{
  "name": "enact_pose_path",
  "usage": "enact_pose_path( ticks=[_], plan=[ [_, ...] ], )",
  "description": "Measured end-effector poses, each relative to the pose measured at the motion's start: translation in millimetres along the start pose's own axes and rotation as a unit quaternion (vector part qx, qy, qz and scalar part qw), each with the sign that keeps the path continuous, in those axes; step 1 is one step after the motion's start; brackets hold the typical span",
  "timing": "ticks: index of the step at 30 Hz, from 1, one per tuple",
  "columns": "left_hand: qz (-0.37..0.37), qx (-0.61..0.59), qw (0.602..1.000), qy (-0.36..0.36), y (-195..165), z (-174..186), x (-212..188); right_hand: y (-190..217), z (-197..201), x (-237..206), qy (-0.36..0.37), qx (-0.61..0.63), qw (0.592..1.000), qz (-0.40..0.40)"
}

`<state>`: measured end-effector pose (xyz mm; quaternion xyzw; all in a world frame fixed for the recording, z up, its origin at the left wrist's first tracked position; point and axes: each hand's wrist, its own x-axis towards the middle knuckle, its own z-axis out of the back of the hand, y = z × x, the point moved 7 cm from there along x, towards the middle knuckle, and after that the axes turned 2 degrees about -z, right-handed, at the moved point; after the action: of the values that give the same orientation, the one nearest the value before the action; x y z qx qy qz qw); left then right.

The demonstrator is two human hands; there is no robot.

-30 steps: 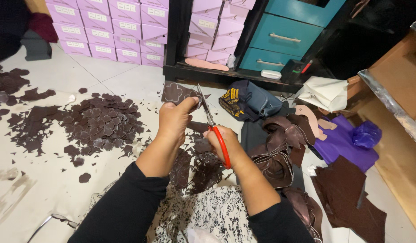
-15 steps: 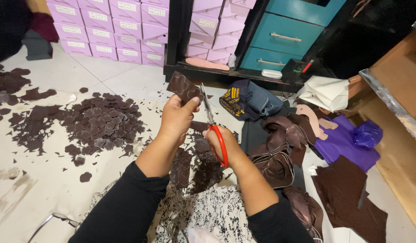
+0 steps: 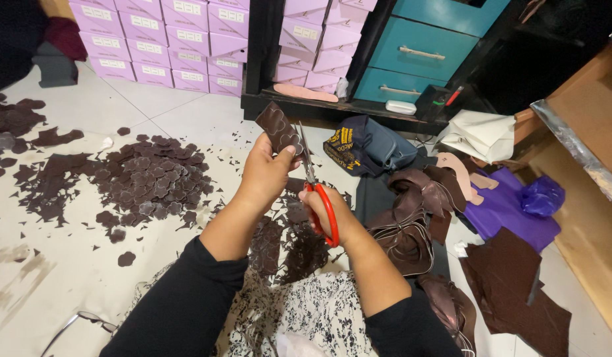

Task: The person uses red-handled scissors to cut flower-shaped pieces from a dark brown sheet of material. The cut pieces are dropped onto a growing pile on the floor, while the remaining sheet is repositioned for the next cut.

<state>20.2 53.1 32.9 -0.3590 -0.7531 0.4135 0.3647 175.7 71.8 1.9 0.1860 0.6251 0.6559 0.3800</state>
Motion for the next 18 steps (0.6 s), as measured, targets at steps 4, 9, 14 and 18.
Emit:
enact_pose_path(
  ticks=[4, 9, 14, 18],
  plan=[
    [-0.018, -0.010, 1.000, -0.011, -1, -2, -1, 2, 0, -1, -0.014, 0.011, 1.000, 0.009],
    [-0.013, -0.010, 1.000, -0.019, -3, -1, -1, 4, -2, -1, -0.004, 0.052, 0.999, 0.017],
    [-0.008, 0.005, 1.000, -0.026, -5, 0, 1, 4, 1, -2, -0.016, 0.022, 1.000, 0.009],
    [-0.050, 0.040, 0.998, -0.021, -11, 1, 2, 5, 1, -3, -0.011, 0.014, 1.000, 0.010]
  ],
)
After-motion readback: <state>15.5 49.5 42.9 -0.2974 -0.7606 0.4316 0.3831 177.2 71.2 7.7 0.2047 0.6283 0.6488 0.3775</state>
